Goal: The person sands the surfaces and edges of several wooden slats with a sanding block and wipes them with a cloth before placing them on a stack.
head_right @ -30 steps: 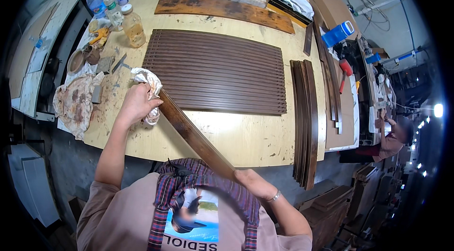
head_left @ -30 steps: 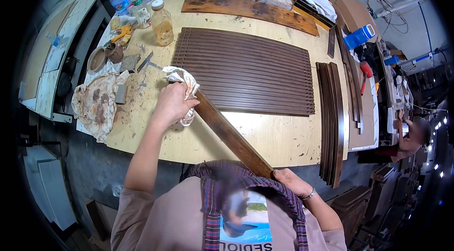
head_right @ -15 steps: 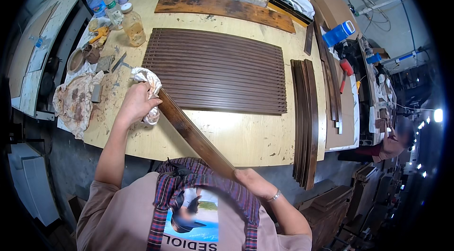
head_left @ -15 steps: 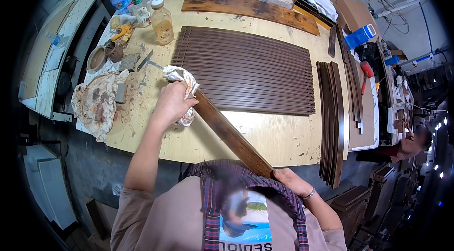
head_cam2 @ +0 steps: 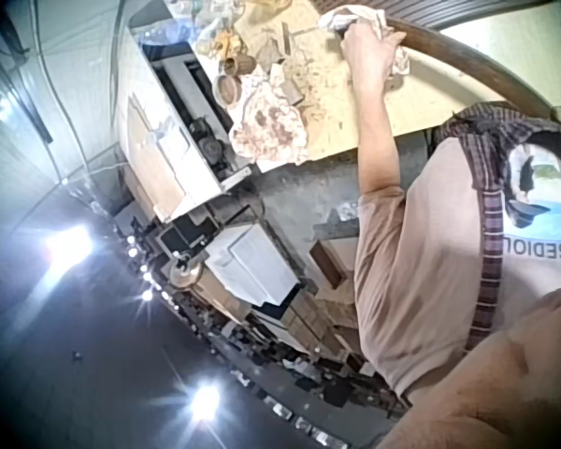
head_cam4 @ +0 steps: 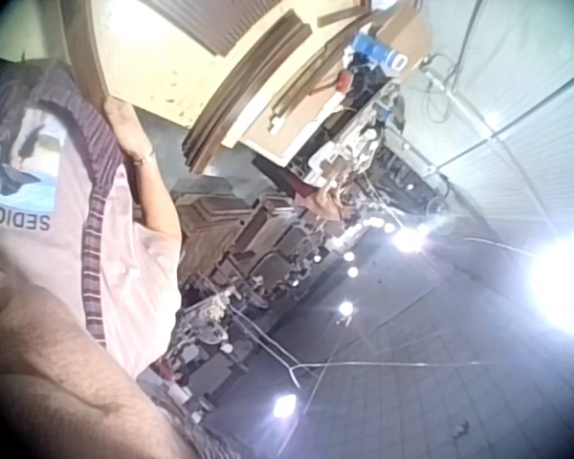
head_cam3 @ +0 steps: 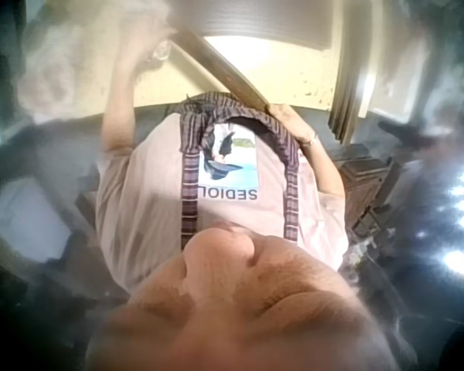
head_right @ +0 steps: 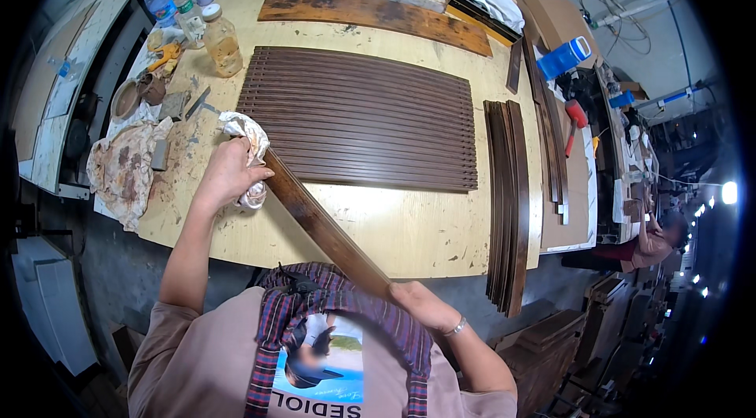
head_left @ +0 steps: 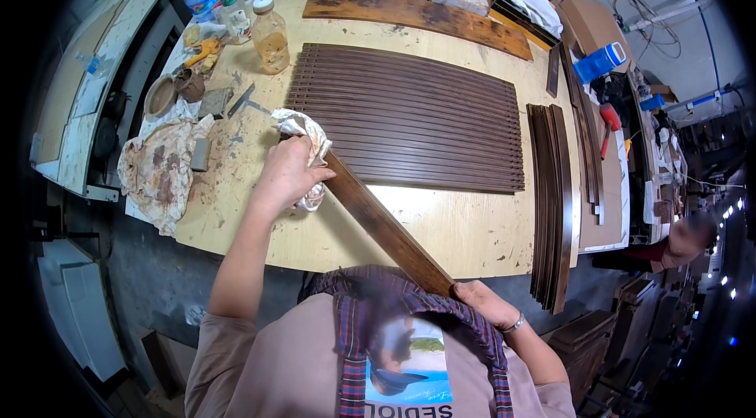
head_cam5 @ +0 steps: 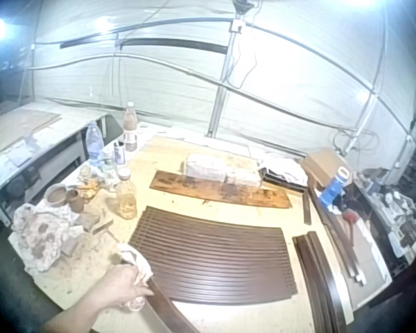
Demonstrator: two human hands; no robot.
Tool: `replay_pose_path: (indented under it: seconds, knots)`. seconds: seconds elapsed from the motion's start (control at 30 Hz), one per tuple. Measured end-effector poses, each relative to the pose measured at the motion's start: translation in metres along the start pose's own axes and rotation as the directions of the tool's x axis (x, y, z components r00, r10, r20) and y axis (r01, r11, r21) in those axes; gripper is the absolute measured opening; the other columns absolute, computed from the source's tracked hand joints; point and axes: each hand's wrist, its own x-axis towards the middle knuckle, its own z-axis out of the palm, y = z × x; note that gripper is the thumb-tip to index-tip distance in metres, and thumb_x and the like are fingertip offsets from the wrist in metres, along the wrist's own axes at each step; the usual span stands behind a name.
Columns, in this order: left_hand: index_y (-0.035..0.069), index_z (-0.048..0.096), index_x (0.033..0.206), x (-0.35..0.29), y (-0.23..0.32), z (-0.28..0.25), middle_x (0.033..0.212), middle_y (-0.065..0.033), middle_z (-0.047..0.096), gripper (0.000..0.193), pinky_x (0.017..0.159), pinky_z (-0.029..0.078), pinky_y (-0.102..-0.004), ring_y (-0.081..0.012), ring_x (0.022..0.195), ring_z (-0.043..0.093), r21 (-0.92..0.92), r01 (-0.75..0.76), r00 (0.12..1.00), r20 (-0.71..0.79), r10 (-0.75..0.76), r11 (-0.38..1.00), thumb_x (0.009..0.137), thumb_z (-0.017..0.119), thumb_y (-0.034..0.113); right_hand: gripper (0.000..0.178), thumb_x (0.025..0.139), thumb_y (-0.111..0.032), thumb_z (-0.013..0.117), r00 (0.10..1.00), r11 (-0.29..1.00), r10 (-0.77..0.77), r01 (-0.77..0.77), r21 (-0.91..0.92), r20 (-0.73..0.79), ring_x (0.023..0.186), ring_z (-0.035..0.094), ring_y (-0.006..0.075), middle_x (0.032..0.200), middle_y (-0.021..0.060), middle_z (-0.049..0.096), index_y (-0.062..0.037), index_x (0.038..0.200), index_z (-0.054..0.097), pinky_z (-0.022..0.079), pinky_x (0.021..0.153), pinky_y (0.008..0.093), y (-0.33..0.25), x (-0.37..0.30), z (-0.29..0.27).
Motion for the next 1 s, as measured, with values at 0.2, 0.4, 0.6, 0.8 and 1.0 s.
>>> replay_pose_path:
  seconds: [0.2,0.4,0.6,0.8,1.0]
  knots:
    - [-0.006,0.062,0.089,-0.001,-0.009,0.004,0.09,-0.0245,0.065,0.035,0.079,0.05,-0.0436,-0.0388,0.088,0.064,-0.002,0.013,1.0,-0.003,-0.013,1.0,0.07,0.081,0.017,0.067,0.1,-0.048,0.043,0.999,1.0,0.03,-0.03,0.0,0.027,0.106,0.052,0.0143,0.115,0.0123,0.063,0.0147,0.12,0.054,0.042,0.097,0.0297,-0.007,-0.001,0.001]
    - [-0.006,0.062,0.091,-0.003,-0.018,0.009,0.09,-0.025,0.065,0.036,0.078,0.05,-0.0431,-0.0397,0.087,0.064,-0.032,-0.004,1.0,-0.026,0.003,0.999,0.068,0.081,0.014,0.066,0.1,-0.048,0.043,0.997,0.998,0.064,-0.064,0.006,0.036,0.106,0.053,0.0148,0.115,0.0135,0.063,0.0142,0.121,0.054,0.043,0.095,0.0296,-0.006,-0.002,0.004]
    - [-0.004,0.065,0.09,0.0,-0.021,0.019,0.084,-0.0167,0.068,0.022,0.071,0.051,-0.0375,-0.0262,0.077,0.065,-0.338,-0.066,0.993,-0.118,0.027,0.939,0.075,0.075,0.008,0.045,0.102,-0.036,0.045,0.997,0.997,-0.071,0.071,-0.037,-0.001,0.071,0.035,0.0092,0.072,-0.0039,0.044,0.0018,0.078,0.048,0.039,0.065,0.0286,0.007,0.004,0.004]
    - [-0.004,0.065,0.089,0.012,-0.062,0.031,0.079,-0.0037,0.065,0.011,0.062,0.045,-0.0272,-0.0078,0.07,0.055,-0.619,-0.097,0.93,-0.335,-0.15,0.779,0.085,0.065,0.006,0.04,0.096,-0.033,0.054,0.948,0.972,-0.096,0.025,-0.232,-0.303,0.071,0.05,0.0133,0.074,0.01,0.062,0.0057,0.09,0.063,0.047,0.07,0.0332,-0.018,-0.031,-0.014]
    - [-0.004,0.064,0.092,-0.01,-0.063,0.037,0.083,-0.0036,0.065,0.012,0.065,0.046,-0.0262,-0.0088,0.072,0.056,-0.706,-0.065,0.946,-0.269,-0.182,0.705,0.088,0.064,0.007,0.038,0.072,-0.037,0.079,0.182,0.83,-0.424,-0.314,-0.461,-0.887,0.07,0.063,0.0303,0.076,0.0141,0.065,-0.0023,0.081,0.066,0.05,0.065,0.0385,0.016,-0.064,-0.092]
